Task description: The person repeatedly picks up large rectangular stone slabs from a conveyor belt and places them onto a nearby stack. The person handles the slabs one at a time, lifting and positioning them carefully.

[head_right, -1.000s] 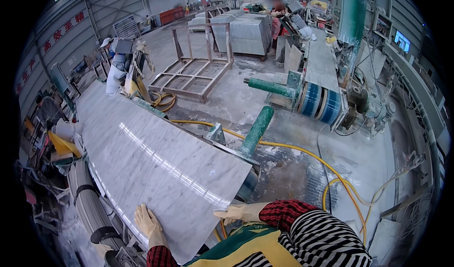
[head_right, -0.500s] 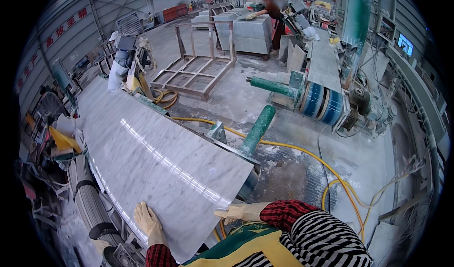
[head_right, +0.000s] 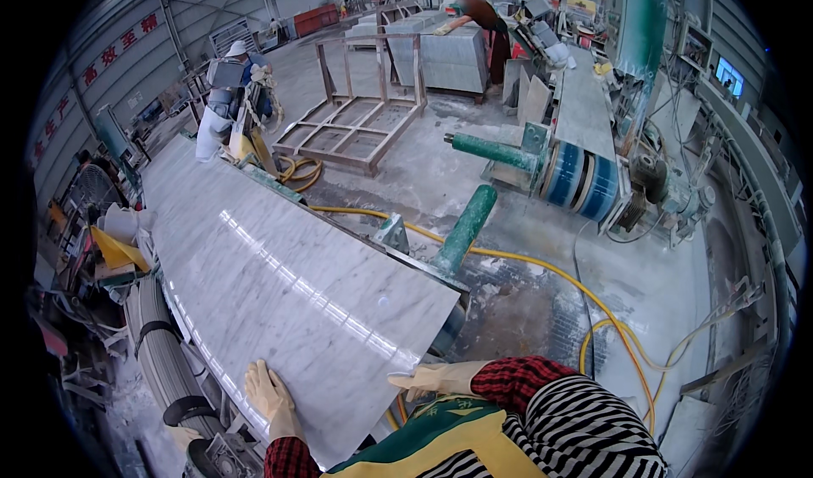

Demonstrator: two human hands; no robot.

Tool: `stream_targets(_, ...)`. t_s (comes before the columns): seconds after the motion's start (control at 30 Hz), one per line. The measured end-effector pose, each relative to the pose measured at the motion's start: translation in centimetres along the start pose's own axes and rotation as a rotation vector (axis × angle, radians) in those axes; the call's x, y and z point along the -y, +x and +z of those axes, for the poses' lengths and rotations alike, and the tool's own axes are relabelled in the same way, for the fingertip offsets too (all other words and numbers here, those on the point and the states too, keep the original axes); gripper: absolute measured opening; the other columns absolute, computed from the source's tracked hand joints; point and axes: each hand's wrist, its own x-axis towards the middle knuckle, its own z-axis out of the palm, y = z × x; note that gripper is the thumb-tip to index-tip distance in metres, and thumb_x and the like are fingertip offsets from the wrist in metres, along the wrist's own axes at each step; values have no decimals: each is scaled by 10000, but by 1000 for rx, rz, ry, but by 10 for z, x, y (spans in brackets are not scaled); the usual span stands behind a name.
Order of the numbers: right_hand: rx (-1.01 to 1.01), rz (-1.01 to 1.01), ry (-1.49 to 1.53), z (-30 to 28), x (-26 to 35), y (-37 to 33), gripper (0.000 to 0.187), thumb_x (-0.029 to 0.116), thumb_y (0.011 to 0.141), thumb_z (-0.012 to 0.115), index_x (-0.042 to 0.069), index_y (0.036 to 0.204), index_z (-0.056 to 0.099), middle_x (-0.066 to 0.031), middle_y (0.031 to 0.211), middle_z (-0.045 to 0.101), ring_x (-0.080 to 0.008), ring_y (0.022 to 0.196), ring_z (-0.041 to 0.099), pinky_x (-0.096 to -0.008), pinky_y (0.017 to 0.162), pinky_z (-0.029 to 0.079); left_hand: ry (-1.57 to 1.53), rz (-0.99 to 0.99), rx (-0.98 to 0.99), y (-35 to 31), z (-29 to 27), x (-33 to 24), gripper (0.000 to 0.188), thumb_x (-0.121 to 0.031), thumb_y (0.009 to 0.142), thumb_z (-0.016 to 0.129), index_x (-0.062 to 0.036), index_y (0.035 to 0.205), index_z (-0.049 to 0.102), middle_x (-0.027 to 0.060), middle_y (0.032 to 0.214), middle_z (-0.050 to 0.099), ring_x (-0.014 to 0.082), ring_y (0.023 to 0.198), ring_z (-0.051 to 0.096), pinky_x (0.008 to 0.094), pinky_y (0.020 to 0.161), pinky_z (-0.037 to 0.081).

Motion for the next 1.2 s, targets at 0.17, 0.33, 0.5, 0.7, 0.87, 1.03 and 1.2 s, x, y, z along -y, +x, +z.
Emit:
stream_targets(0.17, -10, -1, -3, 3, 6, -11, 1025, 800, 911, 532, -137, 1317, 621, -257, 1258, 709, -368, 1257, 610, -424, 1105, 456, -29, -14, 36, -2, -5, -1, 397, -255, 1044, 527, -107, 1408, 582, 199, 1531, 520, 411, 1425, 448, 503, 1202, 299)
stream_targets(0.33, 13, -8, -15, 6, 28, -39, 1045, 812, 908, 521, -137, 1336, 607, -253, 1298, 693, -374, 1296, 584, -449, 1127, 434, -17, -29, 67, -3, -7, -2, 397, -256, 1048, 517, -113, 1414, 573, 200, 1542, 511, 408, 1437, 436, 500, 1214, 282)
stream_targets(0.5, 29, -13, 2, 6, 24, -39, 1067, 821, 908, 507, -142, 1362, 583, -255, 1318, 682, -383, 1322, 566, -464, 1143, 418, -20, -16, 58, -4, -6, -3, 395, -256, 1049, 513, -114, 1414, 569, 201, 1544, 508, 410, 1436, 437, 504, 1214, 281)
stream_targets(0.7, 51, -14, -39, 4, 18, -35, 1091, 821, 923, 473, -155, 1407, 528, -265, 1330, 671, -395, 1327, 562, -472, 1148, 418, 0, 19, -14, -7, -4, -1, 387, -222, 1025, 557, -100, 1391, 595, 185, 1487, 548, 414, 1385, 472, 503, 1174, 341)
stream_targets(0.87, 74, 5, -28, -1, -5, -11, 1090, 820, 928, 460, -159, 1402, 531, -264, 1339, 667, -386, 1320, 566, -473, 1145, 420, -1, 26, -3, -7, -6, -3, 393, -218, 1021, 555, -97, 1393, 595, 186, 1487, 546, 416, 1382, 476, 505, 1169, 345)
stream_targets(1.03, 44, 38, 8, 2, -7, -12, 1041, 856, 878, 501, -103, 1239, 686, -256, 1312, 682, -370, 1275, 604, -468, 1087, 466, -14, 22, 8, -9, -11, -6, 398, -219, 1018, 555, -96, 1395, 596, 185, 1493, 545, 418, 1377, 483, 509, 1169, 347)
stream_targets(1.2, 74, 44, -9, 1, -5, -15, 1100, 848, 901, 466, -133, 1388, 568, -224, 1307, 699, -330, 1275, 602, -455, 1082, 463, -27, 20, 1, -12, -9, -3, 403, -216, 1019, 558, -96, 1401, 592, 180, 1508, 537, 415, 1391, 469, 506, 1180, 336)
